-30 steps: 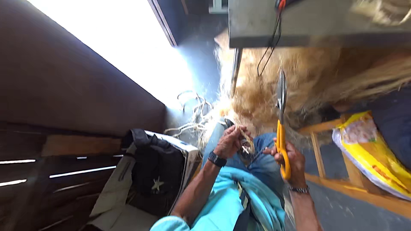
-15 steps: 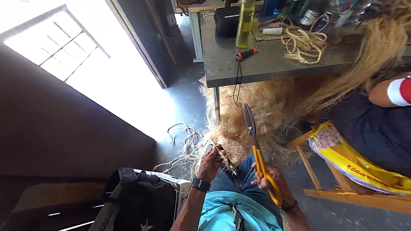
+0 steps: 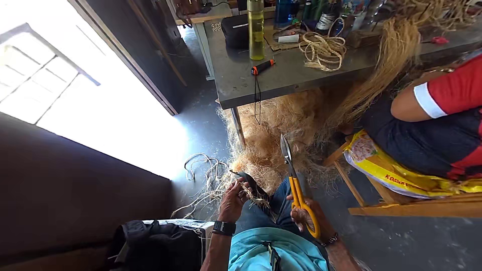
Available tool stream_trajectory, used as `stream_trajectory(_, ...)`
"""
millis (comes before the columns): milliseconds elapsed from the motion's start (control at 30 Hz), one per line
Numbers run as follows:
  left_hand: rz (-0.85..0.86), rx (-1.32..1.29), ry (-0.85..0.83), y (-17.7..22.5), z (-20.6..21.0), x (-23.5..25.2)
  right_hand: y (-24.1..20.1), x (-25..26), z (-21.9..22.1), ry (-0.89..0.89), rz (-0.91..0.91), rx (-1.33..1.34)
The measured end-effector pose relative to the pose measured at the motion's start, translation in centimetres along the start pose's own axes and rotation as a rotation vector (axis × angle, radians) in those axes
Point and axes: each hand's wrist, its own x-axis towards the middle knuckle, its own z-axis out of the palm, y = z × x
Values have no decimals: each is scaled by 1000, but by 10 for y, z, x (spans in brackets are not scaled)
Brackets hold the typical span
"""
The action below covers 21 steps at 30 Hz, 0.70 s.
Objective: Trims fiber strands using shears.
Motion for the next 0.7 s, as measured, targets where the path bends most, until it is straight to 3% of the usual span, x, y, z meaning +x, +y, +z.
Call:
stream_trajectory(200,-16,-17,18,6,8,8,18,-14,-21,40,61,-13)
stream_trajectory(400,47,2,-83,19,24,21,21,-27,-26,21,83,-93)
stream_trajectory(533,112,141,-157,37,43,20,10,-35,-33,-76,85,-98)
stream_trajectory(700,125,112,-189,46,45,26,-4,-55,-34,-224,65,-184)
